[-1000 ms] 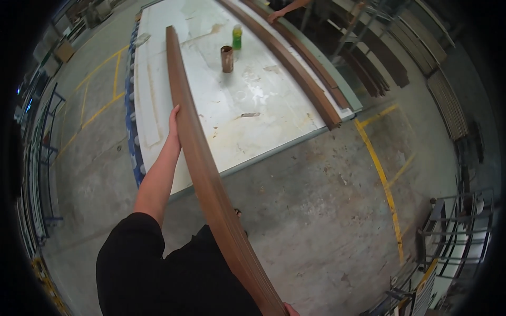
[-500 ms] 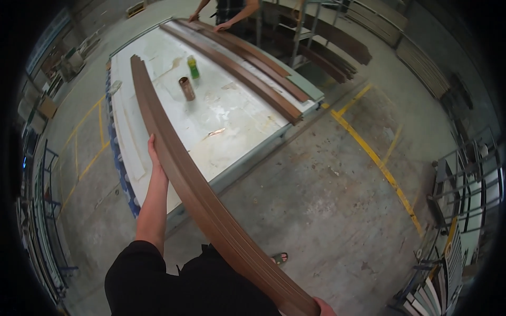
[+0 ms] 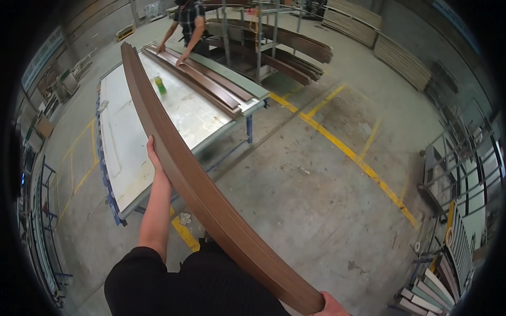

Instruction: Wiping down long wooden or composite planks with a cloth and transferring them to a storage rack.

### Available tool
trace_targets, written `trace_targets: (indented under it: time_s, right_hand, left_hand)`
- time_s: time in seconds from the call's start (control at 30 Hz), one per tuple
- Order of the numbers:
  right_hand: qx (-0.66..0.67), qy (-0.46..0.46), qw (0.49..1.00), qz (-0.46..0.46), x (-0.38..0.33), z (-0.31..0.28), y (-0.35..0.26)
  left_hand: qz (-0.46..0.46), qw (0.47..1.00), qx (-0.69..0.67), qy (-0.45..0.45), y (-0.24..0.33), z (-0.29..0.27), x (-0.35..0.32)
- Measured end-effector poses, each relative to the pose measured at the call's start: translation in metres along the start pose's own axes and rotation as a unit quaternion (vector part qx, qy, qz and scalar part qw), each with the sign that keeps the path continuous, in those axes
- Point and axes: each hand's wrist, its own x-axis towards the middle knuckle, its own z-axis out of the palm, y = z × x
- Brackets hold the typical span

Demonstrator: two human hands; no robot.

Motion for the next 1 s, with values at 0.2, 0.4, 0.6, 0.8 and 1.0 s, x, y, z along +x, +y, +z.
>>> trace_targets:
  time_s: [0.2,0.4,0.6,0.8,1.0]
  right_hand:
    - [-0.053,-0.003,0.998,0.027,-0.018,-0.033,0.13]
    - [0.1,0.04,0.994,0.022,-0.023,-0.041,0.164]
    - [0.129,0.157,0.977,-0.06,-0.064,-0.136,0.013]
    - [-0.062,0.104,0.99,0.077,0.037,-0.171,0.214]
    - [0.11,0.168,0.935,0.292,0.036,-0.324,0.041]
  left_hand:
    - [-0.041,0.998,0.001,-0.045,-0.093,0.104,-0.063]
    - [-0.108,0.99,0.027,-0.091,-0.204,0.167,-0.025]
    - [-0.136,0.989,0.034,-0.044,-0.32,0.222,0.028]
    - [-0.214,0.975,0.022,-0.05,-0.49,0.316,0.111]
    - [-0.283,0.958,0.005,-0.047,-0.616,0.341,0.202]
